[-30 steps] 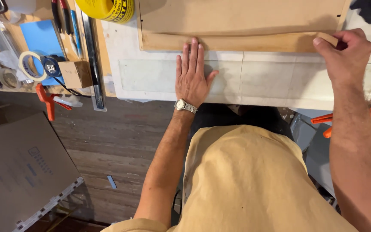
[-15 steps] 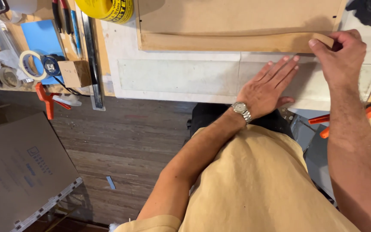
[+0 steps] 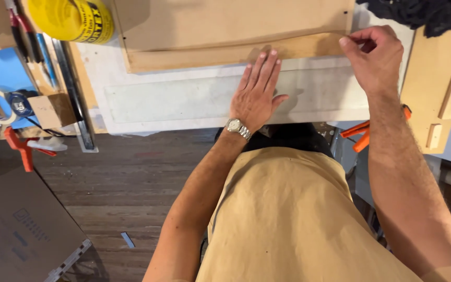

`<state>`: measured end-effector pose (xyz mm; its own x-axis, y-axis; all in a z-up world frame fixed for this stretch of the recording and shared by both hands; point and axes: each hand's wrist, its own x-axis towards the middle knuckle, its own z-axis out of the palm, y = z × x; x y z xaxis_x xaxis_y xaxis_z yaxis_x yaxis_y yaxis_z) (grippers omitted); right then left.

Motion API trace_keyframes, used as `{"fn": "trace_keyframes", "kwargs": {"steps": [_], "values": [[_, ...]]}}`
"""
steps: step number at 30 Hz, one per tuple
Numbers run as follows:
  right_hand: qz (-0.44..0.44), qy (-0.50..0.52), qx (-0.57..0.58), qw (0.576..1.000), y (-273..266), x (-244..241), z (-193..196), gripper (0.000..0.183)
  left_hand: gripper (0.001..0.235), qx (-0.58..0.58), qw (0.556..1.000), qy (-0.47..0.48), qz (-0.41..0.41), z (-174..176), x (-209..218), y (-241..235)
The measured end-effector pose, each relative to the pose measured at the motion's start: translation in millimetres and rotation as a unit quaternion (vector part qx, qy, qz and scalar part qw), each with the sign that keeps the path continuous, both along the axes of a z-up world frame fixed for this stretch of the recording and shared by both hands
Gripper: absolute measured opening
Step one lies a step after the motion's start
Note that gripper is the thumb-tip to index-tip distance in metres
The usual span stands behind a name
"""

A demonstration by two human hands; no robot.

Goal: Applying veneer strips and adhesive finish to a wooden frame on a workbench

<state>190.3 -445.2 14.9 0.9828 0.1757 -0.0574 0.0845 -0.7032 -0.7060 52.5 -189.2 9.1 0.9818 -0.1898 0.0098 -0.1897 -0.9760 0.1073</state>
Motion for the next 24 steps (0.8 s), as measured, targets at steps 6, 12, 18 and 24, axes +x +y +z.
{"fn": "trace_keyframes", "kwargs": {"steps": [6,12,18,24], "values": [[0.017,-0.182,-0.020,0.983,-40,7,9,0.015,0.089,-0.012,0.998,0.005,-0.054,-3,20,-37],[0.054,-0.240,-0.202,0.948,-63,25,28,0.054,0.088,-0.011,0.996,-0.002,-0.089,-3,30,-55],[0.058,-0.116,-0.500,0.856,-120,56,-41,0.059,0.095,-0.032,0.990,0.042,-0.129,-2,36,-84],[0.030,-0.195,-0.104,0.975,-160,59,-12,0.031,0.088,-0.010,0.984,0.120,-0.132,13,45,-109]]}}
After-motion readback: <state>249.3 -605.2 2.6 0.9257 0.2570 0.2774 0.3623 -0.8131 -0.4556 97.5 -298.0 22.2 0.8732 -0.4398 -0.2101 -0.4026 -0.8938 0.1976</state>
